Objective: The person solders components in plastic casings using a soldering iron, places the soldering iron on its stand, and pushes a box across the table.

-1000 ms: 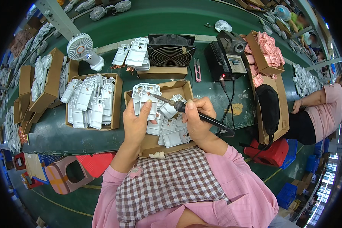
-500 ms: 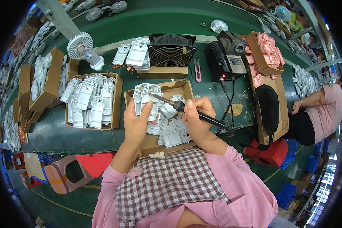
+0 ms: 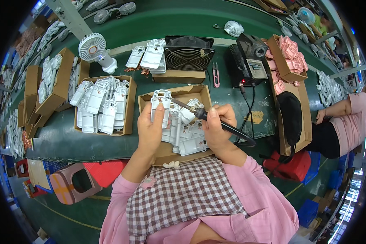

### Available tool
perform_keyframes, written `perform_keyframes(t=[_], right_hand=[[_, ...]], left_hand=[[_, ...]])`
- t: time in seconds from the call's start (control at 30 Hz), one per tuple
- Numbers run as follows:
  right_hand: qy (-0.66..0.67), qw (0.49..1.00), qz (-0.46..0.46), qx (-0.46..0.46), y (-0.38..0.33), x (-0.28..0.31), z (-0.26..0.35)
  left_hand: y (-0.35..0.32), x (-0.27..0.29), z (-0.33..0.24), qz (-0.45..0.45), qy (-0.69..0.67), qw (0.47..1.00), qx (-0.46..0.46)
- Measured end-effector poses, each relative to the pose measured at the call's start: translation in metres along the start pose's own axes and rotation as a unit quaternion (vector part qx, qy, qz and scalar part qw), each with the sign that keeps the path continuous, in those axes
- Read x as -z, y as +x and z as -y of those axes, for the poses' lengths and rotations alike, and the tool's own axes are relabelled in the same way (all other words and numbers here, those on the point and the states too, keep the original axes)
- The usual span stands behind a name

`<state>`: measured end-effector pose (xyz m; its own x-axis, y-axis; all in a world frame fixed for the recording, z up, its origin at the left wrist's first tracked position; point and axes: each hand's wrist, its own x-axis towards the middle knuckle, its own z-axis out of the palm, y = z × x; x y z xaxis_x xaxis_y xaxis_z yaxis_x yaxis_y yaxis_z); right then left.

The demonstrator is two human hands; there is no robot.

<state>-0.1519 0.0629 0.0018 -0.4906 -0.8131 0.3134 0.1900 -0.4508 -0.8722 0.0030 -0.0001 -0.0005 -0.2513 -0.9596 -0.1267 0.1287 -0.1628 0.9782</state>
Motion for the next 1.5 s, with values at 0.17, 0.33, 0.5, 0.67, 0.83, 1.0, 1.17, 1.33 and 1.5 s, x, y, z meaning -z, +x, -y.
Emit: perform_keyframes(t=[0.17, 0.33, 0.5, 0.67, 0.83, 1.0, 1.17, 1.33, 1.5], right_hand=[[-0.030, 0.999, 0.006, -0.029, 0.0030, -0.0032, 0.0010], [-0.078, 0.997, 0.017, -0.023, 0.0037, -0.0005, -0.0033], [-0.100, 0.994, 0.029, -0.025, 0.0045, -0.0013, -0.0035], [-0.109, 0.993, 0.030, -0.021, 0.0049, -0.0012, -0.0044], [-0.095, 0.994, 0.013, -0.049, 0.0038, -0.0043, -0.0018], [-0.097, 0.994, 0.013, -0.046, 0.0040, -0.0043, -0.0025], [-0.061, 0.997, -0.011, -0.053, 0.0041, -0.0028, -0.0023], [-0.061, 0.997, 0.002, -0.056, 0.0053, -0.0024, -0.0014], [-0.067, 0.996, 0.012, -0.058, 0.0059, -0.0020, -0.0021]], left_hand=[[0.0006, 0.0002, 0.0020, -0.007, 0.012, 1.000, -0.001], [0.0003, -0.0016, 0.0010, -0.007, 0.009, 1.000, -0.008], [0.0006, -0.0019, 0.0003, -0.006, 0.007, 1.000, -0.013], [0.0008, -0.0018, -0.0011, -0.004, 0.002, 1.000, -0.014], [0.0007, -0.0019, -0.0008, -0.004, -0.003, 1.000, -0.017], [0.0009, -0.0016, -0.0020, -0.005, 0.001, 1.000, -0.010], [0.0002, -0.0016, -0.0012, -0.007, -0.006, 1.000, -0.003], [-0.0004, -0.0025, -0.0011, -0.005, 0.004, 1.000, -0.004], [-0.0003, -0.0020, 0.0012, 0.003, 0.012, 1.000, -0.007]])
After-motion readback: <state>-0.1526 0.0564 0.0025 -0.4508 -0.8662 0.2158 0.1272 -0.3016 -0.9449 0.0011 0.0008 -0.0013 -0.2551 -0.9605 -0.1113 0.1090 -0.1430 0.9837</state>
